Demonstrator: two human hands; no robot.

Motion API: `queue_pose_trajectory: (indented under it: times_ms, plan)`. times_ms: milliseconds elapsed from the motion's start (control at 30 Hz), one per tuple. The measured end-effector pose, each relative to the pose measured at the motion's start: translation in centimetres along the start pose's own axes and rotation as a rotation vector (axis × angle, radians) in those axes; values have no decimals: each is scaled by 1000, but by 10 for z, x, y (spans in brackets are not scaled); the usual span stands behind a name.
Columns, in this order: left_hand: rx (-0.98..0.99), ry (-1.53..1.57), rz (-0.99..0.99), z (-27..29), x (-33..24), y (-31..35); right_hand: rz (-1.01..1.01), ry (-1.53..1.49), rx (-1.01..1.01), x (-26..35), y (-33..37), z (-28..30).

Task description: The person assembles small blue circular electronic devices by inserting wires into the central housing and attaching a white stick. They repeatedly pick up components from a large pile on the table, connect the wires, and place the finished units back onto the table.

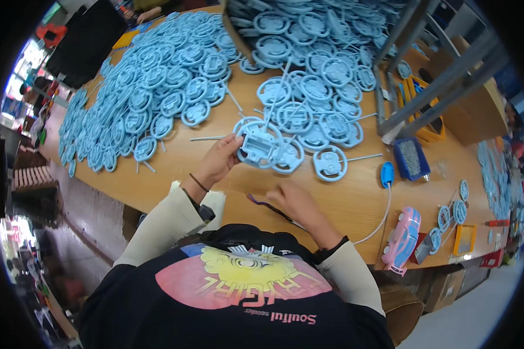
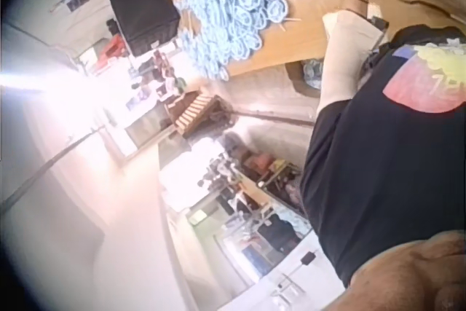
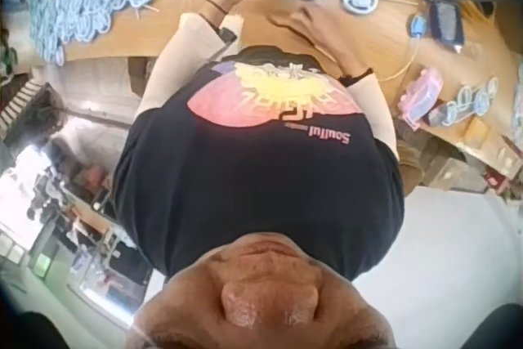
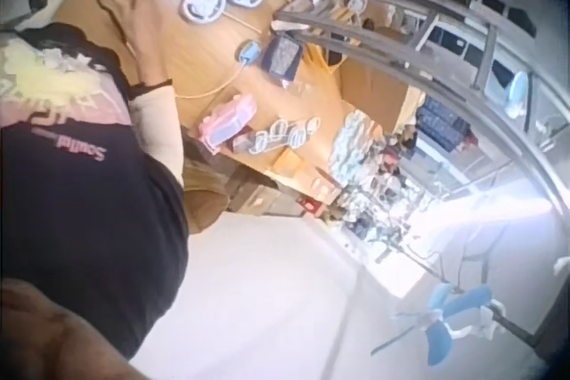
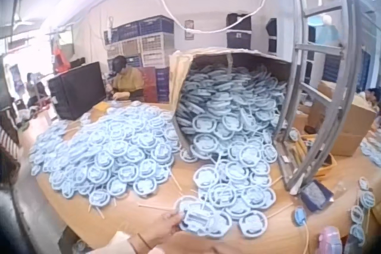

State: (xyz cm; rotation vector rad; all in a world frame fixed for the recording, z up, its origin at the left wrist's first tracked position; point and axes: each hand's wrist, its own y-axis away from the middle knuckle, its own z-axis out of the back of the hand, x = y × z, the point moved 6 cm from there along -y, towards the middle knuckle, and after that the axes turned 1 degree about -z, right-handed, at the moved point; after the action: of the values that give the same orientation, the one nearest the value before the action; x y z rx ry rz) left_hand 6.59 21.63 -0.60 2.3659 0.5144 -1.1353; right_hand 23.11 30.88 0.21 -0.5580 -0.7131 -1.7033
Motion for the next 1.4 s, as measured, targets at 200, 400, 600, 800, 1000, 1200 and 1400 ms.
queue_pose_trajectory:
  times_ms: [200,400,600,800,1000,1200,1400]
  plan:
    - [-161,-42,-57,46,-10,8,75,86,-15,-17,8,-38]
    - [-226,-120,8,45,-1,27,39,-116,-319,11,-5,32]
    - [-148,-106,24,28,7,34,-45,-93,-237,7,-12,41]
    - [-124,32,53,15,19,37,-62,-197,-198,0,-17,34]
    - [10,1,30,16,14,39,-22,-162,-189,3,-19,28]
    - [44,293,124,2,15,37,66,-167,-194,10,-32,32]
    - [-6,473,96,8,17,34,34,-162,-184,8,-41,28]
